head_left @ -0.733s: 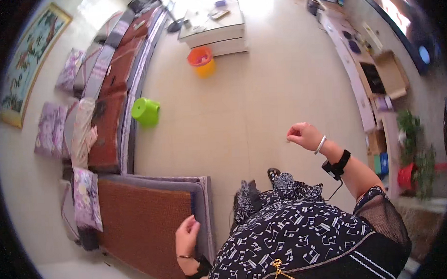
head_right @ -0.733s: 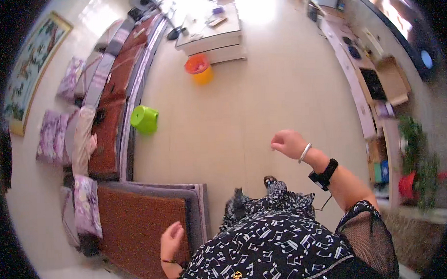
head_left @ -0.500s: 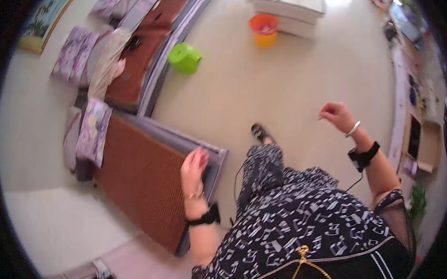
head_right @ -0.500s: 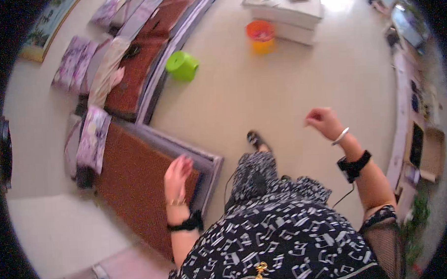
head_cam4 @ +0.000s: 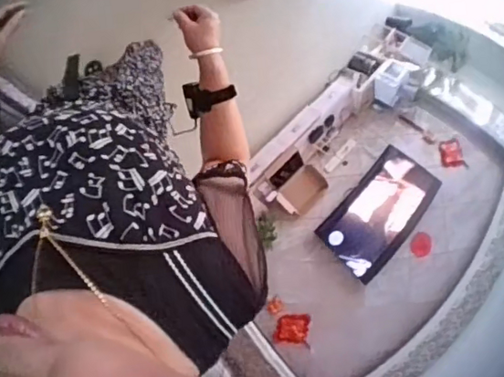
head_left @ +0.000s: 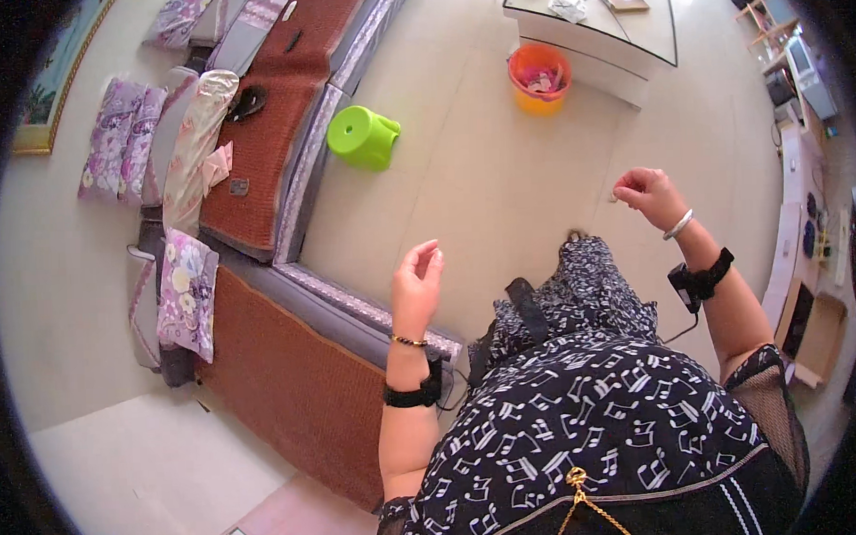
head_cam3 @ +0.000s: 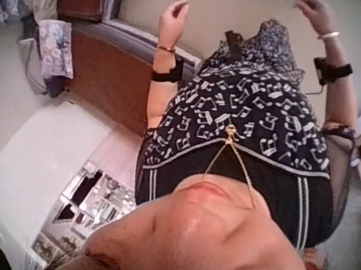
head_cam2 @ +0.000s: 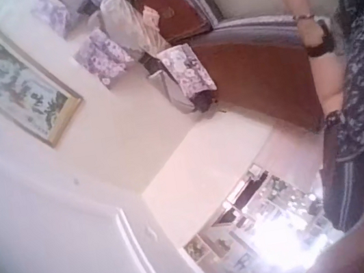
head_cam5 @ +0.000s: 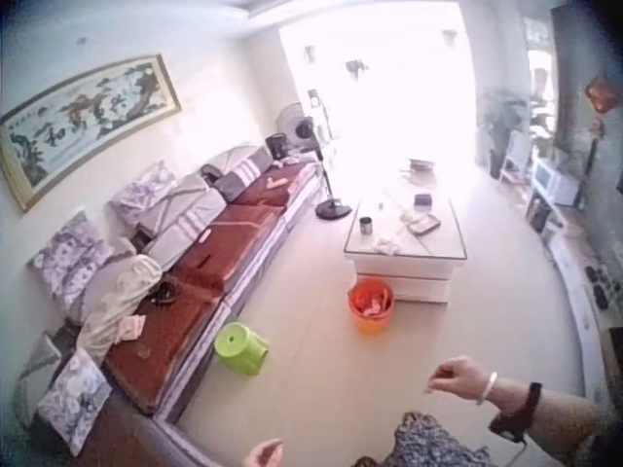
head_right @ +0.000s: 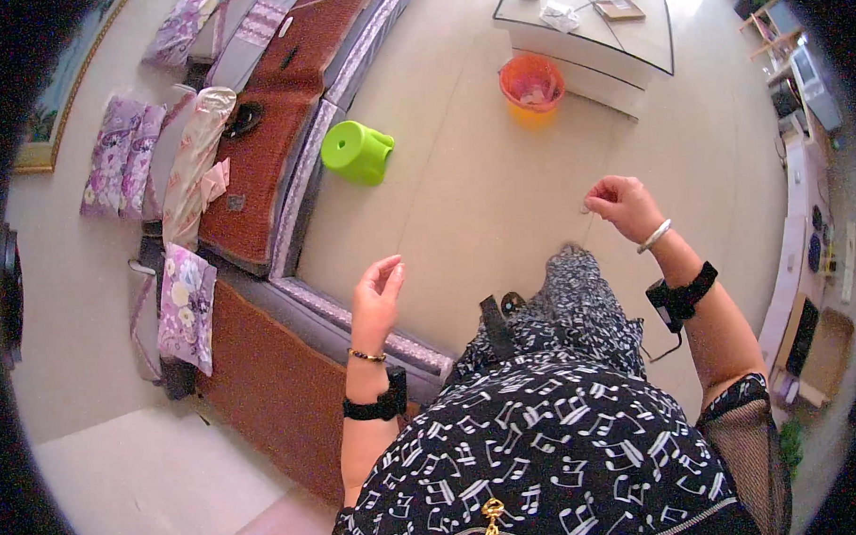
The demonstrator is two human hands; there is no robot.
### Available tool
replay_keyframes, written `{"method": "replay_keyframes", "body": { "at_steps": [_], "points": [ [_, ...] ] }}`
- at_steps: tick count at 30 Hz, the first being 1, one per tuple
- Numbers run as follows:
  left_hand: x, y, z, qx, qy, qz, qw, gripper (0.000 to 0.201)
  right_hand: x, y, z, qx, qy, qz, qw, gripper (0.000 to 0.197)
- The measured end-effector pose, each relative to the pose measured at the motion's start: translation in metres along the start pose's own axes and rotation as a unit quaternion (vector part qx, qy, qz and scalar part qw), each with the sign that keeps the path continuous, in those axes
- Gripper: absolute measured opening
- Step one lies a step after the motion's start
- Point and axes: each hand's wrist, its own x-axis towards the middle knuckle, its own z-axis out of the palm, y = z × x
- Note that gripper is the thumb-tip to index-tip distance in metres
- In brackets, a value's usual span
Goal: The person wrings a cloth in a pink basin, applies liquid from a bottle to the cloth, and wipes the surfaces of a sink and a nearby shelf.
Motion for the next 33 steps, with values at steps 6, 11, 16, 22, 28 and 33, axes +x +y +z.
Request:
{"method": "replay_keyframes", "body": {
  "at_steps": [6,11,16,22,28,33],
  "points": [
    [0.049,0.025,-0.013,0.067,0.097,-0.024,0.993,0.025,0.152,-0.003,-0.014,0.067,-0.026,0.015,0.997,0.014],
    [0.098,0.056,0.001,-0.069,0.16,-0.058,0.983,0.032,0.288,0.012,-0.038,0.059,-0.011,0.035,0.998,0.015],
    [0.12,0.089,0.013,-0.139,0.213,-0.131,0.958,0.029,0.379,0.025,-0.043,0.02,-0.01,0.067,0.997,0.016],
    [0.133,0.114,0.023,-0.149,0.225,-0.212,0.939,0.025,0.456,0.051,-0.06,-0.051,-0.006,0.112,0.992,0.019],
    [0.13,0.121,0.04,-0.093,0.241,-0.217,0.941,0.025,0.52,0.129,-0.078,-0.181,0.003,0.011,0.983,0.019],
    [0.104,0.12,0.052,-0.077,0.259,-0.237,0.933,0.025,0.538,0.125,-0.08,-0.164,-0.014,0.075,0.983,0.019]
  ]
}}
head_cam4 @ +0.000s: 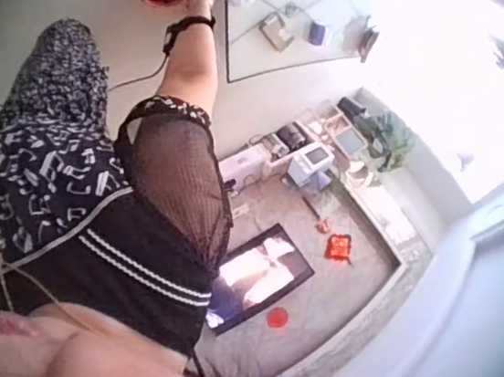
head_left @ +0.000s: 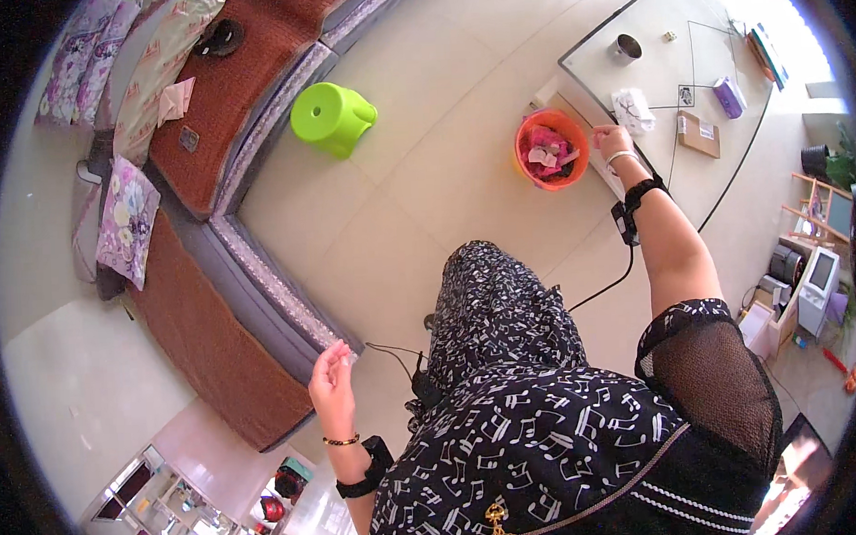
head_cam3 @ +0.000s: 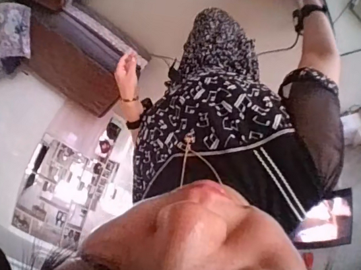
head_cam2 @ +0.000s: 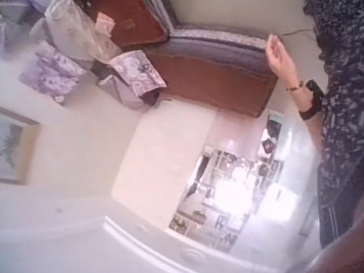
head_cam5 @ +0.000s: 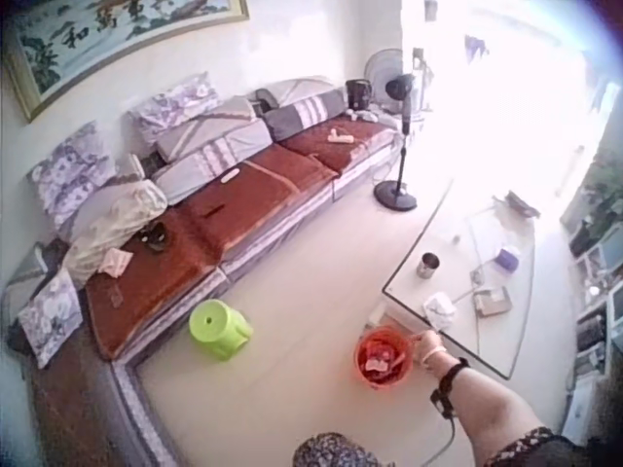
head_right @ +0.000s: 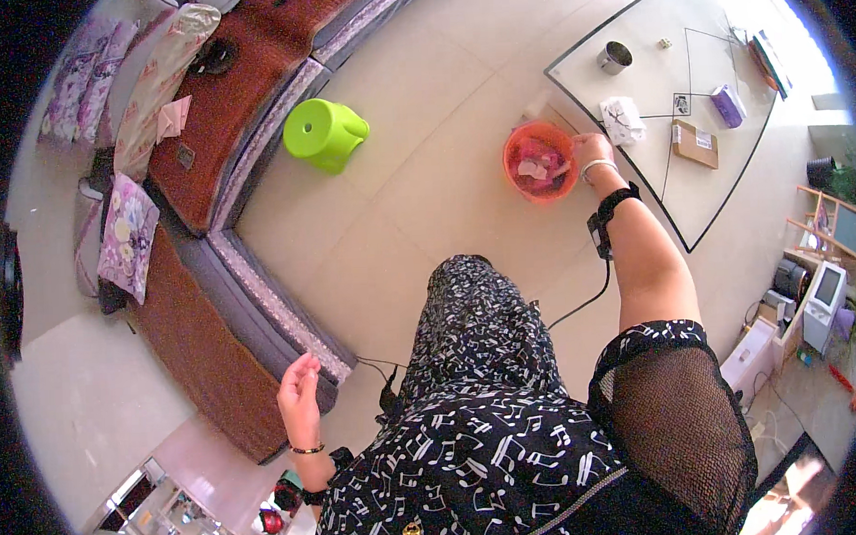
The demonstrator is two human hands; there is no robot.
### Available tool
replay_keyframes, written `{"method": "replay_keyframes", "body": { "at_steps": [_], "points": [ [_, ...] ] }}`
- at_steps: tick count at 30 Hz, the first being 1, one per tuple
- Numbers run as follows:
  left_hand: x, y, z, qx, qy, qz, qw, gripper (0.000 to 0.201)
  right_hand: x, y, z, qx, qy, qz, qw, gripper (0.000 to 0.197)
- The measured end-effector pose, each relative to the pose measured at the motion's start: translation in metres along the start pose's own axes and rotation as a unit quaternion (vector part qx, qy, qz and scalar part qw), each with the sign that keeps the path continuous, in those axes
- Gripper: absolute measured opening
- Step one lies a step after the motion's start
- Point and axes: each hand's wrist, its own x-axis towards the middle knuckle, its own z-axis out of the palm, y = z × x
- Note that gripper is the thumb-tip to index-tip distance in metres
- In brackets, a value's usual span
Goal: The person wrings a cloth in a pink basin, applies liquid from a bottle to the cloth, and wipes the surfaces of a sink and a nearby shelf.
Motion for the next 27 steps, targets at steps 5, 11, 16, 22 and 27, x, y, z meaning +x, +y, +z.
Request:
{"method": "replay_keyframes", "body": {
  "at_steps": [5,11,16,22,27],
  "points": [
    [-0.008,-0.005,-0.006,-0.013,0.018,-0.038,0.999,0.026,-0.017,-0.027,-0.012,-0.116,0.076,0.061,0.988,0.02],
    [0.001,-0.019,-0.016,-0.013,0.033,-0.011,0.999,0.027,-0.059,-0.048,0.021,-0.043,-0.053,0.058,0.996,0.028],
    [0.003,-0.01,-0.011,0.003,0.096,0.012,0.995,0.033,-0.11,-0.078,0.08,0.087,-0.222,-0.033,0.971,0.022],
    [-0.014,-0.001,-0.011,-0.057,0.253,0.088,0.962,0.043,-0.277,-0.214,0.1,0.277,-0.531,-0.015,0.801,0.027],
    [-0.063,-0.024,-0.042,-0.117,0.326,0.119,0.931,0.045,-0.402,-0.291,0.097,0.217,-0.728,-0.122,0.639,0.033]
  ]
}}
